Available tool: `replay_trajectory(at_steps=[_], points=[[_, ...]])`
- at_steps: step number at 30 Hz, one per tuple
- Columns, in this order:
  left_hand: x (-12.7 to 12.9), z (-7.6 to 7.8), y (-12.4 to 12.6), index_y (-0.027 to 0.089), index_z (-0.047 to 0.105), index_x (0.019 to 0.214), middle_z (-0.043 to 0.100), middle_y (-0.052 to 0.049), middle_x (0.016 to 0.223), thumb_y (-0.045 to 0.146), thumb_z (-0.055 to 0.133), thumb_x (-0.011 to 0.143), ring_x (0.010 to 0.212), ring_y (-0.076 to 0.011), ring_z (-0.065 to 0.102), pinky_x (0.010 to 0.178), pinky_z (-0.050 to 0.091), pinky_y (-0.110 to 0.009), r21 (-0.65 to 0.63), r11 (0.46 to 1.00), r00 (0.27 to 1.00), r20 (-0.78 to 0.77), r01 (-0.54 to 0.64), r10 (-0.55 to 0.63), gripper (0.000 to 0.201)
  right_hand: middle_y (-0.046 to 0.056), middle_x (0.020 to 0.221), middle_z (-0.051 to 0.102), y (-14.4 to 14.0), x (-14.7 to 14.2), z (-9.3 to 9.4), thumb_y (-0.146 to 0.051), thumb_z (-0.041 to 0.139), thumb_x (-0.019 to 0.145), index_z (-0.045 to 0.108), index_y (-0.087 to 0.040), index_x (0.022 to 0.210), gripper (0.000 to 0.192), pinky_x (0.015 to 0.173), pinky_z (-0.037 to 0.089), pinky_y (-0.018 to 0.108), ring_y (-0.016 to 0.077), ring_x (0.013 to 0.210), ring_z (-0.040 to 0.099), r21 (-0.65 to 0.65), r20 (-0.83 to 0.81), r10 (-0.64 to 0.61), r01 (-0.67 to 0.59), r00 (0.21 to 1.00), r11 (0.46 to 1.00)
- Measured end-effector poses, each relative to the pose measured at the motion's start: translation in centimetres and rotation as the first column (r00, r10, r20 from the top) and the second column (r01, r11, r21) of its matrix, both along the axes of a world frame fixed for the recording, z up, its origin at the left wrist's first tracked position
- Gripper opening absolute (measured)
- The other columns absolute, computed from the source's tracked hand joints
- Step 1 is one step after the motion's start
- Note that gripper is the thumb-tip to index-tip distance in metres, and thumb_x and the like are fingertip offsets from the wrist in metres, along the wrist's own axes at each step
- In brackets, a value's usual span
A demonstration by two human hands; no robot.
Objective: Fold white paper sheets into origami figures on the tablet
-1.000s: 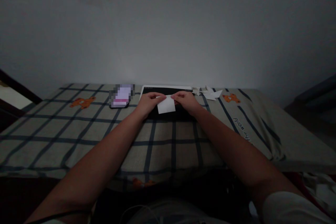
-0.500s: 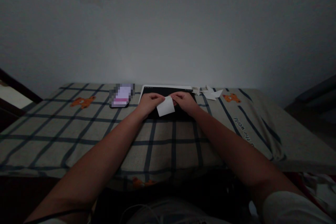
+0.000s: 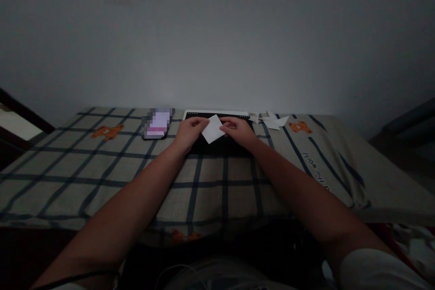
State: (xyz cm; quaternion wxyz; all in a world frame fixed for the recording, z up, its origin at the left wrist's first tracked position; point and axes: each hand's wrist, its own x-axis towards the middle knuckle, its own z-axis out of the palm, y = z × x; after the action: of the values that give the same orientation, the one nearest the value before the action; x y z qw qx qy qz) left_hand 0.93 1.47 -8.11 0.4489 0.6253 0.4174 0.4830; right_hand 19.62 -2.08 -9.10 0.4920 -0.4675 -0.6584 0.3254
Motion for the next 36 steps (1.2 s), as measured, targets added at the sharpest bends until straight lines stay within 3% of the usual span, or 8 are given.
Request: replay_trajectory(at_steps=[3, 5, 9, 12, 14, 18, 28, 36], points=[[-0.1, -0.2, 0.3, 0.014, 0.07, 0.086, 0.07, -0.006, 0.081, 0.038, 0.07, 0.067, 0.068, -0.0151, 0.06, 0.065, 0.046, -0.026, 0.011, 1.0, 0.999, 0.032, -0.017, 0.017, 0.031, 0.006, 0.079, 0.066, 0.0, 0.0, 0.0, -0.025, 0.06, 0.076, 0.065, -0.012, 0.098, 0.026, 0.063, 0.05, 0.028, 0.0119, 0.062, 0.058, -0.08, -0.018, 0.016, -0.017, 1.0, 0.997], [-0.2, -0.3, 0.5, 0.014, 0.07, 0.085, 0.069, -0.006, 0.081, 0.038, 0.07, 0.067, 0.068, -0.0147, 0.059, 0.064, 0.046, -0.025, 0.003, 1.0, 0.999, 0.041, -0.003, 0.003, 0.03, 0.007, 0.077, 0.066, 0.0, 0.0, 0.0, -0.025, 0.059, 0.077, 0.065, -0.01, 0.098, 0.026, 0.063, 0.05, 0.029, 0.0123, 0.062, 0.058, -0.068, 0.017, 0.0, 0.002, 1.0, 0.998], [-0.4, -0.7, 1.0, 0.013, 0.07, 0.085, 0.069, -0.006, 0.08, 0.038, 0.071, 0.066, 0.067, -0.0146, 0.059, 0.061, 0.045, -0.025, -0.036, 0.999, 0.998, 0.066, 0.014, -0.012, 0.032, 0.006, 0.084, 0.063, -0.5, 0.3, 0.3, -0.027, 0.061, 0.078, 0.06, -0.014, 0.113, 0.037, 0.066, 0.049, 0.029, 0.0139, 0.07, 0.057, 0.171, 0.234, -0.096, 0.056, 0.968, 0.984], [-0.5, -1.0, 1.3, 0.013, 0.07, 0.086, 0.069, -0.006, 0.081, 0.04, 0.071, 0.064, 0.069, -0.0156, 0.06, 0.062, 0.046, -0.026, -0.06, 0.998, 0.997, 0.078, 0.026, -0.021, 0.034, 0.009, 0.106, 0.056, -1.0, 0.6, 0.7, -0.03, 0.065, 0.076, 0.059, -0.018, 0.115, 0.041, 0.079, 0.048, 0.033, 0.0189, 0.093, 0.055, 0.378, 0.424, -0.123, -0.052, 0.897, 0.924], [-0.6, -1.1, 1.4, 0.014, 0.07, 0.088, 0.069, -0.007, 0.083, 0.041, 0.072, 0.064, 0.071, -0.0167, 0.061, 0.064, 0.047, -0.027, -0.082, 0.996, 0.997, 0.071, 0.045, -0.039, 0.036, 0.01, 0.111, 0.054, -1.1, 0.7, 0.8, -0.032, 0.066, 0.075, 0.061, -0.019, 0.113, 0.04, 0.087, 0.044, 0.036, 0.0213, 0.102, 0.051, 0.439, 0.51, -0.132, -0.126, 0.85, 0.889], [-0.7, -1.3, 1.5, 0.014, 0.07, 0.089, 0.07, -0.008, 0.086, 0.043, 0.072, 0.063, 0.073, -0.0175, 0.061, 0.067, 0.048, -0.029, -0.107, 0.992, 0.997, 0.042, 0.071, -0.067, 0.039, 0.01, 0.109, 0.054, -0.8, 1.1, 0.3, -0.032, 0.065, 0.077, 0.064, -0.021, 0.109, 0.034, 0.089, 0.042, 0.039, 0.0222, 0.103, 0.05, 0.446, 0.593, -0.125, -0.196, 0.795, 0.873], [-0.8, -1.2, 1.4, 0.014, 0.07, 0.088, 0.069, -0.008, 0.086, 0.043, 0.073, 0.064, 0.074, -0.0171, 0.061, 0.069, 0.047, -0.029, -0.112, 0.987, 0.993, 0.047, 0.112, -0.108, 0.038, 0.009, 0.103, 0.06, -0.1, 1.8, -0.3, -0.036, 0.059, 0.082, 0.068, -0.019, 0.103, 0.028, 0.086, 0.042, 0.037, 0.0199, 0.098, 0.052, 0.447, 0.624, -0.101, -0.248, 0.775, 0.859], [-0.6, -0.8, 1.0, 0.014, 0.071, 0.088, 0.069, -0.007, 0.082, 0.042, 0.072, 0.065, 0.066, -0.0143, 0.058, 0.063, 0.045, -0.027, -0.085, 0.992, 0.995, 0.017, 0.095, -0.094, 0.036, 0.008, 0.099, 0.06, -0.8, 1.0, 0.6, -0.024, 0.049, 0.087, 0.068, -0.019, 0.089, 0.019, 0.086, 0.042, 0.036, 0.0185, 0.096, 0.052, 0.482, 0.589, -0.146, -0.201, 0.794, 0.853]])
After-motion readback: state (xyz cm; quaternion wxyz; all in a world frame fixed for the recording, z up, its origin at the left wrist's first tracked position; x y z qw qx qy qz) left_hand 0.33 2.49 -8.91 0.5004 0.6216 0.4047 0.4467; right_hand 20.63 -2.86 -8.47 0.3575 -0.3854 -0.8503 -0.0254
